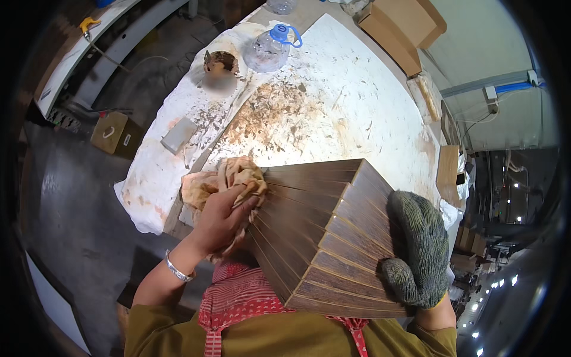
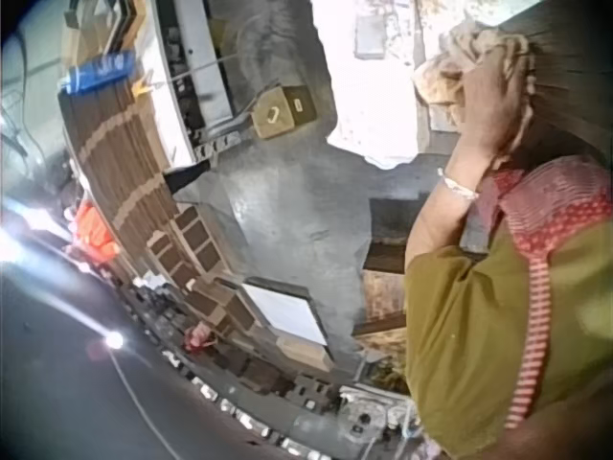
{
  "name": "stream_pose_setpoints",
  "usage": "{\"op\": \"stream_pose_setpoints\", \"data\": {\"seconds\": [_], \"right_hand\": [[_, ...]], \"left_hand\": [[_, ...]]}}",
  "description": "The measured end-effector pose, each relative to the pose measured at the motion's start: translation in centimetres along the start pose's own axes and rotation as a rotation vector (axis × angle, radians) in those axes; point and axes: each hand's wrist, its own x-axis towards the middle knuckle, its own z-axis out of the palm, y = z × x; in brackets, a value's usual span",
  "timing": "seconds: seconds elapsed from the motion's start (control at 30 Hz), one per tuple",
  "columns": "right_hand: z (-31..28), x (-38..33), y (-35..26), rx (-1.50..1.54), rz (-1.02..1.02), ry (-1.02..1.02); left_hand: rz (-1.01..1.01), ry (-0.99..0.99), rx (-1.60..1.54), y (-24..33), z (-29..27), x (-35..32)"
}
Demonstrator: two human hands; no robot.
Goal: Staining and wiping wooden furniture components with a cloth and liquid stain.
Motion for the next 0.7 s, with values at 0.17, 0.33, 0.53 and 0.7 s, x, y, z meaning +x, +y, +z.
{"op": "stream_pose_setpoints", "data": {"seconds": [0.17, 0.33, 0.53, 0.7], "right_hand": [[-0.9, 0.4, -0.5, -0.097, -0.066, -0.077], [-0.7, 0.5, -0.3, -0.066, -0.034, -0.079], [-0.8, -0.1, -0.6, -0.071, -0.012, -0.027], [-0.2, -0.1, 0.2, -0.090, -0.046, -0.046]], "left_hand": [[0.501, 0.096, 0.122, 4.2, 0.0, 0.0], [0.013, 0.061, 0.195, -4.3, -0.4, -2.4], [-0.169, 0.212, -0.324, -4.3, -0.4, -2.7], [-0.085, 0.078, -0.051, -2.8, 0.2, -1.8]]}}
